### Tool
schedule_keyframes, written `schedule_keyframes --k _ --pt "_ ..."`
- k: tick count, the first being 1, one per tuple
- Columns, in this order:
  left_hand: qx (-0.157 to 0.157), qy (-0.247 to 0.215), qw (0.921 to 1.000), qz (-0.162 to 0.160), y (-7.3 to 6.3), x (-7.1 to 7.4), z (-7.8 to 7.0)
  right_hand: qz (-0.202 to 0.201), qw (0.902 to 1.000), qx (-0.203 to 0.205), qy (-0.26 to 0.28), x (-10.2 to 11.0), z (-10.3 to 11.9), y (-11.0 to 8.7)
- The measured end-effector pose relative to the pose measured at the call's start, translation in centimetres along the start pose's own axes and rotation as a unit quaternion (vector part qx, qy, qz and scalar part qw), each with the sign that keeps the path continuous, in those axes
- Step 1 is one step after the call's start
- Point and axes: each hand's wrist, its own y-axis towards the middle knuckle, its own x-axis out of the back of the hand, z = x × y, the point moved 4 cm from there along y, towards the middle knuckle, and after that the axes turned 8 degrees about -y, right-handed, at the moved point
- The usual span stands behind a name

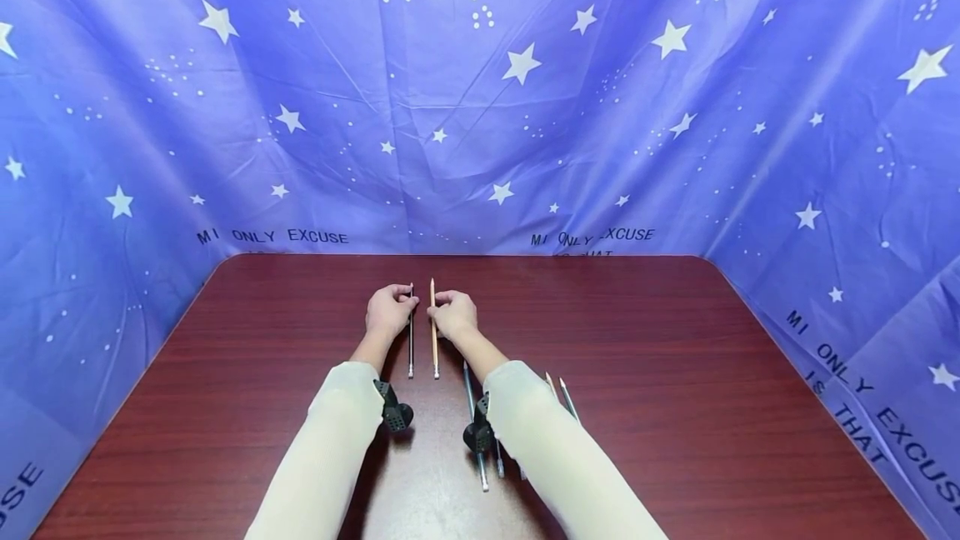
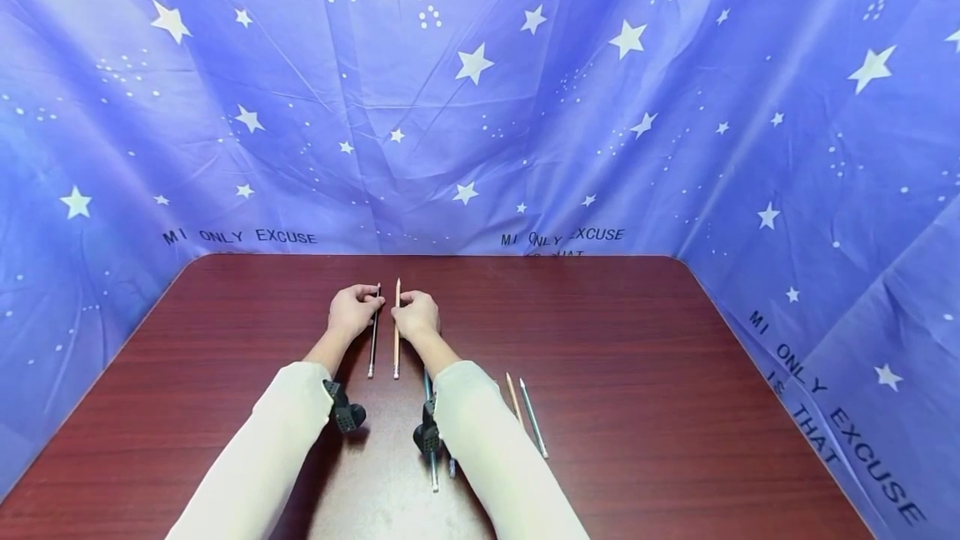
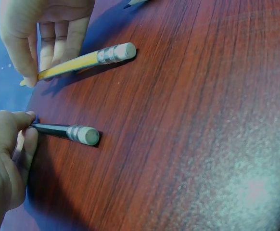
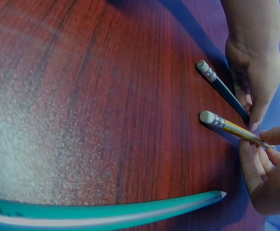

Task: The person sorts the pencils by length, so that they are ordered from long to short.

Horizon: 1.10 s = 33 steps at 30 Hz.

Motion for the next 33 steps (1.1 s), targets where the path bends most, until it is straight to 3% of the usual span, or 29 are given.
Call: schedule_keyframes --k 19,33 --pt "-0.011 -0.002 0.9999 -0.004 0.17 0.03 0.09 -0.027 0.9947 0.014 -0.098 0.0 0.33 0.23" --pt "-0.003 -0.007 1.0 0.0 0.12 0.01 0.05 -0.044 0.9898 0.024 -0.133 -0.25 0.25 0.42"
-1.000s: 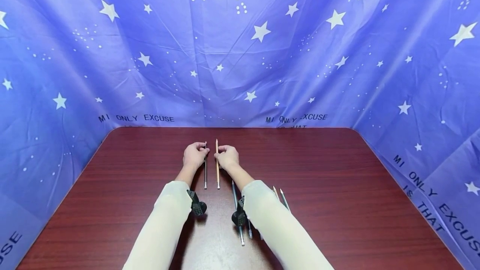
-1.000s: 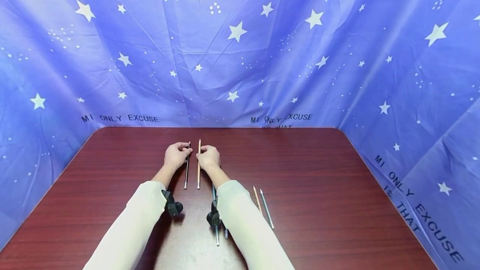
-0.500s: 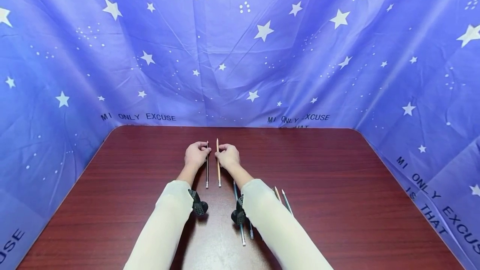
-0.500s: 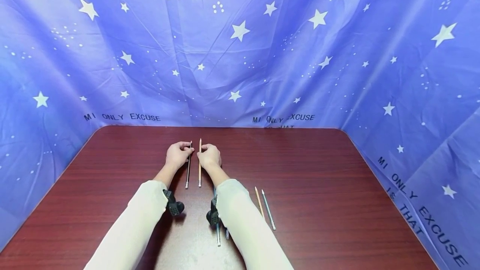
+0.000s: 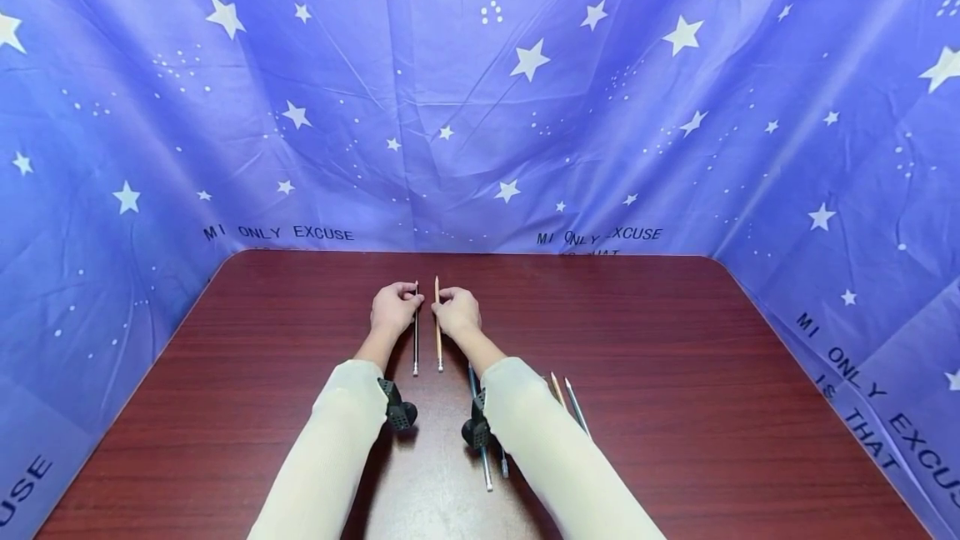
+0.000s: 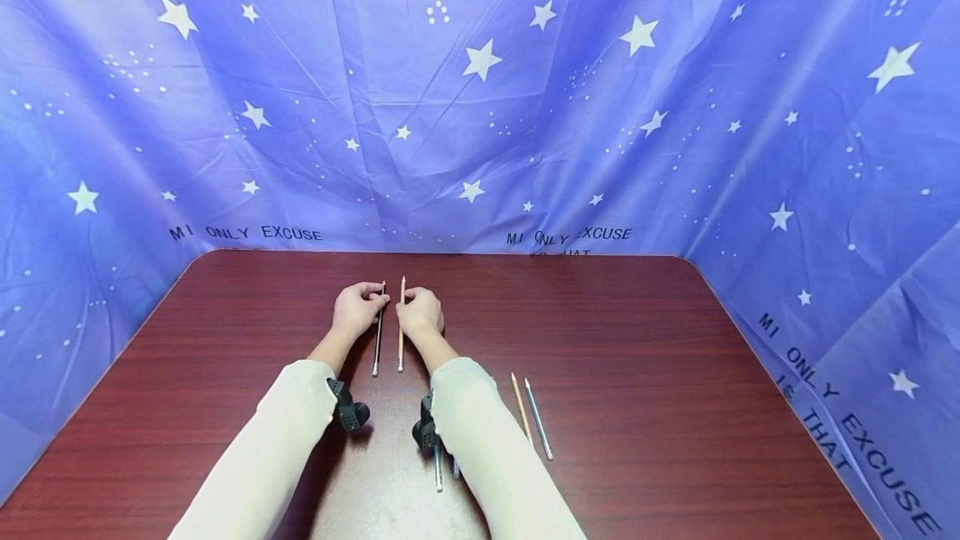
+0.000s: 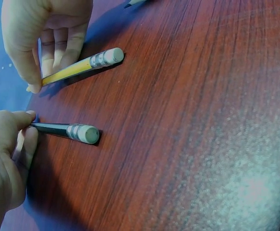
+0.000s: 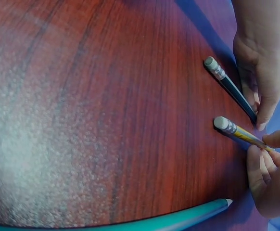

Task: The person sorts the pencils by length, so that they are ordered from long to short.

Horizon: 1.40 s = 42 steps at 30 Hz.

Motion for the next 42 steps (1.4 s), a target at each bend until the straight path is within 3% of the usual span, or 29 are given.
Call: schedule_keyframes --k 17,42 --pt "-0.004 0.0 1.0 -0.003 0.38 -0.15 0.34 -0.006 0.9995 -0.004 -0.029 -0.48 -0.07 0.28" --pt "0.004 0.003 1.0 -0.003 0.24 -0.12 0.11 -0.003 0.9997 0.0 -0.023 -0.44 -0.4 0.13"
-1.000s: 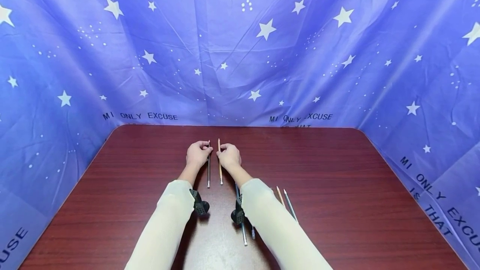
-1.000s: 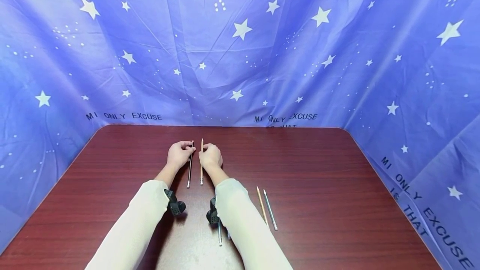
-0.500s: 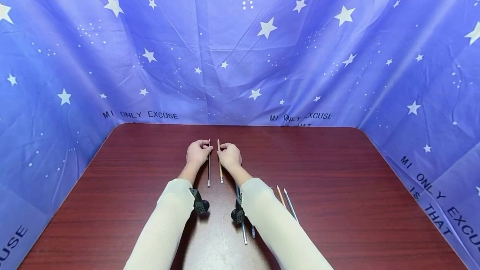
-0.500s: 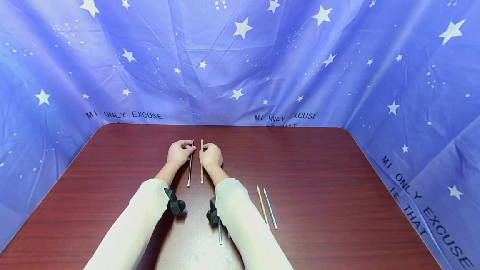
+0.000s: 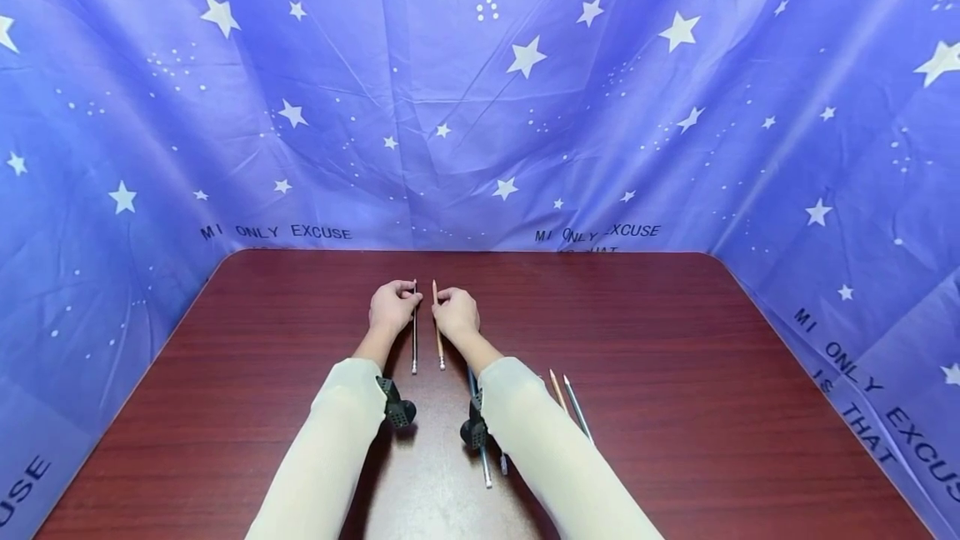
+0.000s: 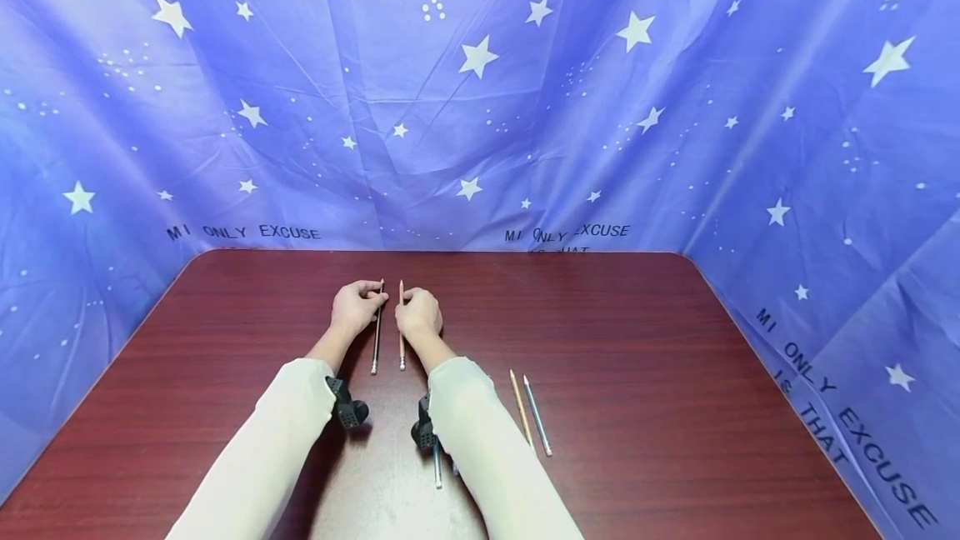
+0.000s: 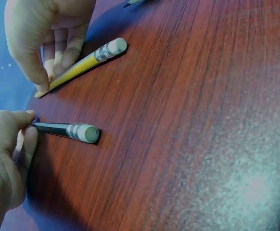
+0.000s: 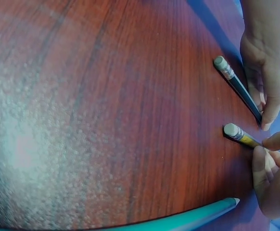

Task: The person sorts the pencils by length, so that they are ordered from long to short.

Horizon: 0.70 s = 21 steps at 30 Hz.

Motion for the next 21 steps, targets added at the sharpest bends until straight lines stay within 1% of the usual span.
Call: schedule_keyframes --k 4,10,16,21 --pt "-0.001 0.004 1.0 0.0 -0.1 0.08 -0.06 -0.003 1.0 0.0 0.0 -0.03 0.0 -0.09" --pt "-0.003 -0.003 1.0 0.002 -0.04 0.02 0.05 -0.005 0.9999 -0.005 0.009 0.13 0.2 -0.31" --pt "-0.006 -0.003 1.0 0.004 -0.07 -0.03 -0.04 -0.011 0.9998 -0.015 0.001 0.13 0.15 -0.36" --pt "-0.005 -0.003 1.0 0.002 -0.15 -0.06 -0.08 -0.013 0.9999 -0.009 0.001 0.09 0.1 -0.38"
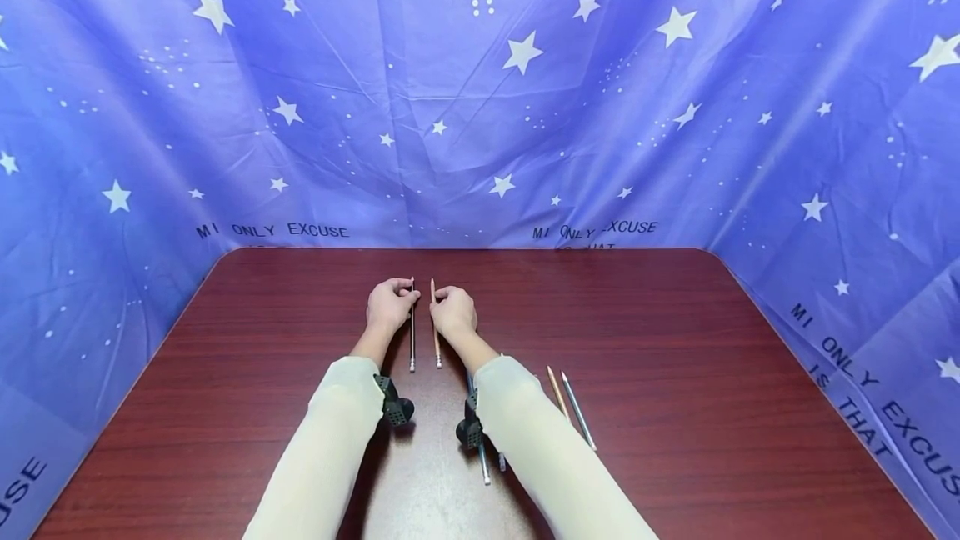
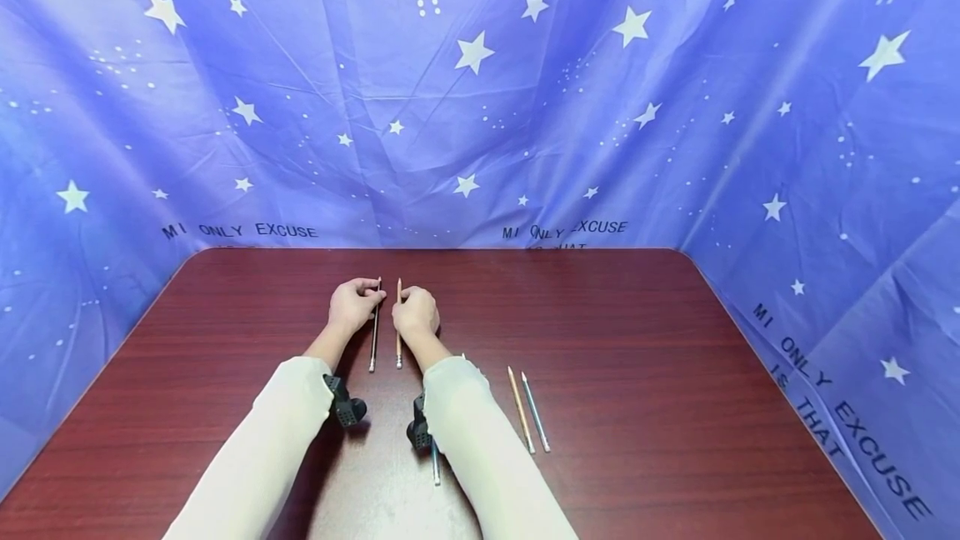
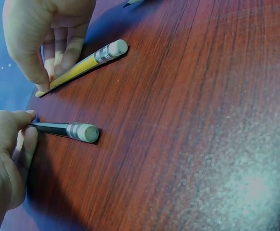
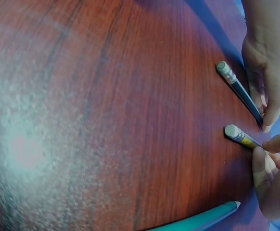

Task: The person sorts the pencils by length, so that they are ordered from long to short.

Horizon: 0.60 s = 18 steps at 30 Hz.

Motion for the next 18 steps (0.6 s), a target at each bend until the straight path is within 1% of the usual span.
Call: schedule_keyframes --k 6,10,13,18 --pt "0.002 0.003 1.0 -0.001 -0.2 0.1 -0.1 0.001 0.9999 0.014 -0.001 0.2 0.0 -0.2" --pt "0.003 -0.001 1.0 0.001 -0.2 0.1 -0.2 0.002 0.9997 0.021 -0.009 0.9 -0.2 0.0" --pt "0.004 -0.025 0.9997 0.005 -0.2 0.2 -0.4 0.0 0.9997 0.022 -0.012 1.6 -0.6 0.3" --pt "0.009 -0.083 0.9963 0.019 -0.2 0.5 -0.5 0.007 0.9997 0.024 -0.007 2.7 -0.9 0.6"
